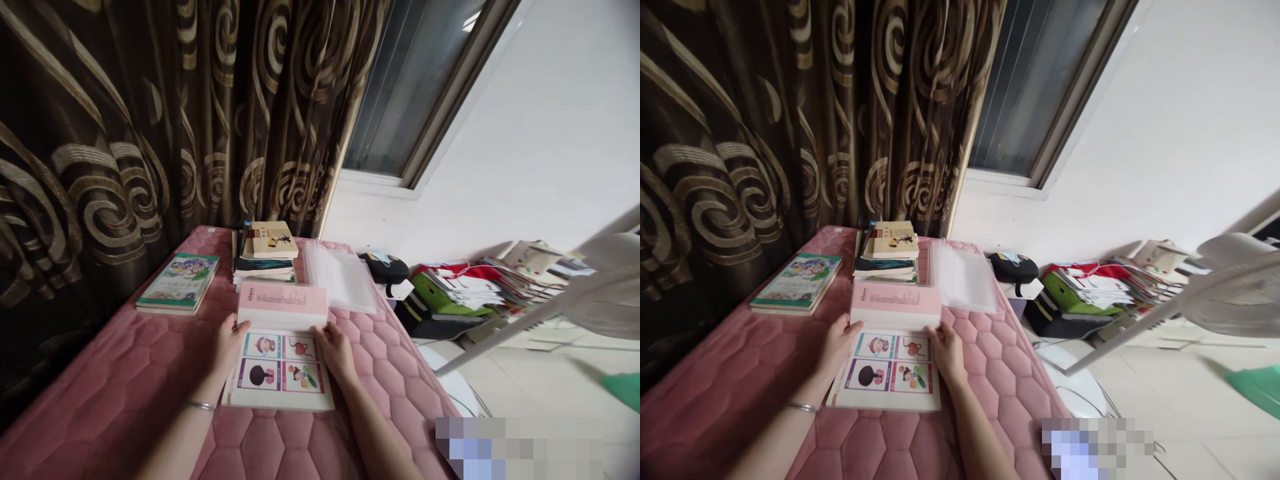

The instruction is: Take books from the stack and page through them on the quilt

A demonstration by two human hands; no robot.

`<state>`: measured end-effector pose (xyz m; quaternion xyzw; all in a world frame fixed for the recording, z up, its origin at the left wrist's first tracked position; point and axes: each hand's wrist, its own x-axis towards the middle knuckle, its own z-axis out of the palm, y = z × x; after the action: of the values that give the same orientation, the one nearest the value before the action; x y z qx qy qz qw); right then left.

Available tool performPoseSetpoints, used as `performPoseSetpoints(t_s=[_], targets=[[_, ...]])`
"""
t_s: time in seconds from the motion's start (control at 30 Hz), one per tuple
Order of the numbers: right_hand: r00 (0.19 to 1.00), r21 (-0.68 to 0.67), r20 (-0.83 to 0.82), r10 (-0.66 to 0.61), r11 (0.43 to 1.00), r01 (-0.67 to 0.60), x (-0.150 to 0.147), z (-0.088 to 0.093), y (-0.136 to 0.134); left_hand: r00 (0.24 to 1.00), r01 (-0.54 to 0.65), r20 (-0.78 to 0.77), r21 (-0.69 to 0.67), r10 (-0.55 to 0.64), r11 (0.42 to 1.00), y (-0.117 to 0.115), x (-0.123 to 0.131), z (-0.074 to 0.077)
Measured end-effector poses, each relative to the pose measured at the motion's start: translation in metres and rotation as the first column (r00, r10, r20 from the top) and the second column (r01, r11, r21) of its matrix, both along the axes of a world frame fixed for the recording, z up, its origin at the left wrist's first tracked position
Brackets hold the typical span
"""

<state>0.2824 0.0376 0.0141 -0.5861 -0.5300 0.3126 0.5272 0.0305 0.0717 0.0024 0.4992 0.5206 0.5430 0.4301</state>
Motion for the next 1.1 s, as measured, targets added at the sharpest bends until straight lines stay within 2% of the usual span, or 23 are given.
performPoseSetpoints(t_s=[0.2, 0.37, 0.57, 0.67, 0.83, 1.1], targets=[[1.0, 0.023, 0.005, -0.031, 0.999, 0.031, 0.001, -0.005, 0.001, 0.998, -0.028, 0.059, -0.009, 0.028, 1.0, 0.002, 0.001, 0.001], [0.999, 0.031, 0.017, -0.029, 0.999, 0.029, 0.0, -0.001, -0.002, 0.996, -0.036, 0.08, 0.005, 0.036, 0.999, -0.001, 0.003, 0.006], [0.995, 0.113, 0.087, -0.056, 0.993, 0.046, -0.006, 0.006, -0.008, 0.997, -0.04, -0.066, 0.064, 0.044, 0.997, -0.005, 0.002, 0.012], [0.987, 0.113, 0.117, -0.107, 0.989, 0.093, -0.007, 0.007, -0.01, 0.997, 0.018, -0.081, 0.098, -0.011, 0.995, -0.006, 0.001, 0.014], [0.981, 0.1, 0.122, -0.152, 0.985, 0.141, -0.006, 0.007, -0.011, 0.991, 0.131, -0.027, 0.055, -0.13, 0.99, -0.007, 0.001, 0.01], [0.973, 0.103, 0.171, -0.154, 0.985, 0.138, -0.007, 0.006, -0.014, 0.997, 0.072, -0.032, -0.004, -0.072, 0.997, -0.004, -0.003, 0.002]])
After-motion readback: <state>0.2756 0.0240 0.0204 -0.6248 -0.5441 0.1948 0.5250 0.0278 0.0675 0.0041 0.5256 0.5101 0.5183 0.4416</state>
